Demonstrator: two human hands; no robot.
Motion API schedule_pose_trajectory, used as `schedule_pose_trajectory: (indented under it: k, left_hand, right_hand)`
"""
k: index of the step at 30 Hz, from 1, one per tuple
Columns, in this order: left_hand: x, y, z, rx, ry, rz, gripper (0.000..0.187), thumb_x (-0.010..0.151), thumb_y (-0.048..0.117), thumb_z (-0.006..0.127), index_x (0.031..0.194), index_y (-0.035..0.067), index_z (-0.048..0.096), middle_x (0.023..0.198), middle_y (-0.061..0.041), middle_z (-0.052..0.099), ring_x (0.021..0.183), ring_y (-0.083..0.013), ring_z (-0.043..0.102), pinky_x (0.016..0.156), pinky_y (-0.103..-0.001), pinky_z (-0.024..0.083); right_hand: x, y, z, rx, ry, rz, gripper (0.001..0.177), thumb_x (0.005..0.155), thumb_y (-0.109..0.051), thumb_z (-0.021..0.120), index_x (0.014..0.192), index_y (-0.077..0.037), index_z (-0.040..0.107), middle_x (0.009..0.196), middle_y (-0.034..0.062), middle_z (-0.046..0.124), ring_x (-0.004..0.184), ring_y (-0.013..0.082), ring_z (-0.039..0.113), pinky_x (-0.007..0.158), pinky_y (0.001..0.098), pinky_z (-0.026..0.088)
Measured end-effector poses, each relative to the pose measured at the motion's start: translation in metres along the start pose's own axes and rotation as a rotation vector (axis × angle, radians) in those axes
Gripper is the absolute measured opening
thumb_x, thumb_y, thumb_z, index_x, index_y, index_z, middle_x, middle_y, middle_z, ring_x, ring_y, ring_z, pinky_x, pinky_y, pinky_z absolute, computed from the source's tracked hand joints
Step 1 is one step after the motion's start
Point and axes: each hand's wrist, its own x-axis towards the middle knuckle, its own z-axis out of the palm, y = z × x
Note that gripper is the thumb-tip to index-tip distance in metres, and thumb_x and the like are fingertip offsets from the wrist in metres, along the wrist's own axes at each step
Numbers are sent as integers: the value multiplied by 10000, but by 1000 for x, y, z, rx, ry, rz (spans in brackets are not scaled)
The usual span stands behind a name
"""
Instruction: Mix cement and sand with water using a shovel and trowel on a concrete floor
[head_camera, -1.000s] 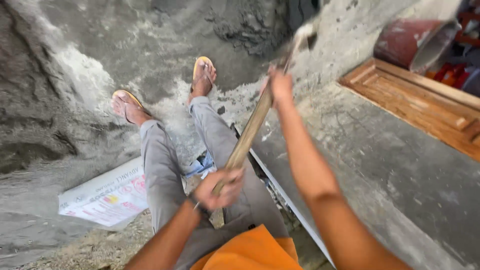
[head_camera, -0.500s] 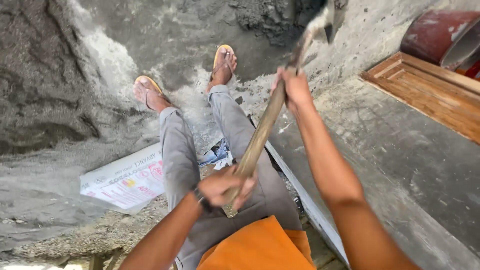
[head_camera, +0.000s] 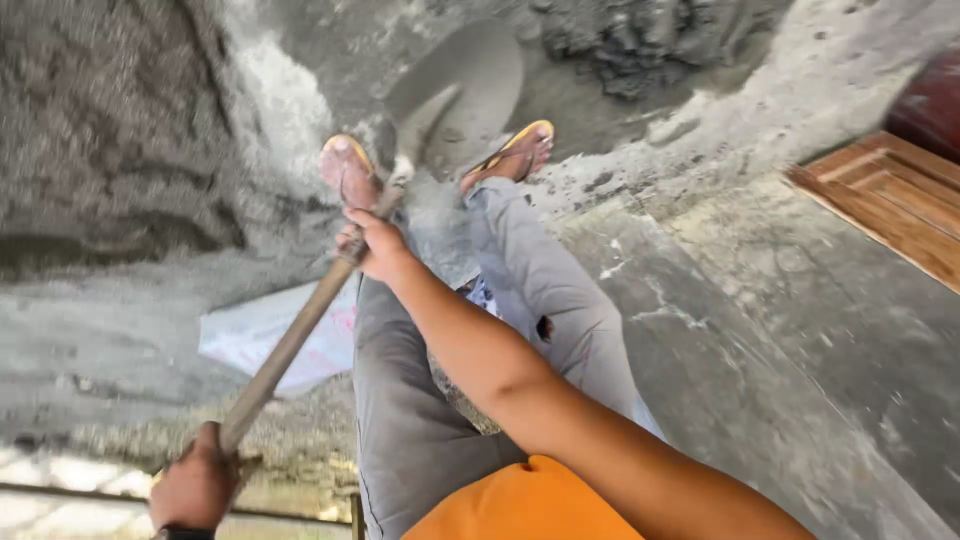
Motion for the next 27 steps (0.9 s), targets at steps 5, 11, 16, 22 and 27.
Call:
schedule_pose_trajectory:
  k: [5,11,16,22,27]
  left_hand:
    - [-9,22,-33,70,3,-25,271,1008,398,506,1180,190,486,865,-62,727,721,-326,739,629,-475,643]
    - [71,236,-43,-10,145,269,293,994,217,469,1268,139,538,1105,-151,749,997,-386,771,865,-524,621]
    - [85,300,7,-93,29,346,353,977,206,426,1315,121,481,1175,-184,725,1045,-434,740,918,-583,588]
    - [50,252,49,17,-13,317,517,901,383,590,1368,202,461,1160,-98,736,1055,-353,764,939,-514,611]
    - [39,261,58,-104,-194,391,699,827,415,635,1485,258,457,1219,-110,771,1178,-347,732,1032,-518,580]
  right_hand:
    - [48,0,-11,-21,-34,104,163,885,-143,656,785,-159,529,580,20,500,529,197,528,588,449,518]
    - [49,-265,-96,-207,181,-151,180,745,-145,784,737,-63,625,647,119,612,608,324,671,672,492,611]
    - [80,-324,-187,-318,232,-203,203,785,-242,745,821,-67,649,712,104,655,707,332,712,776,529,619]
    - [-17,-233,-182,-230,387,-405,168,775,-20,720,911,-30,621,676,169,638,549,321,684,586,477,642]
    - [-74,-245,-224,-298,565,-550,272,772,-34,768,986,12,606,702,176,641,554,332,690,536,500,630]
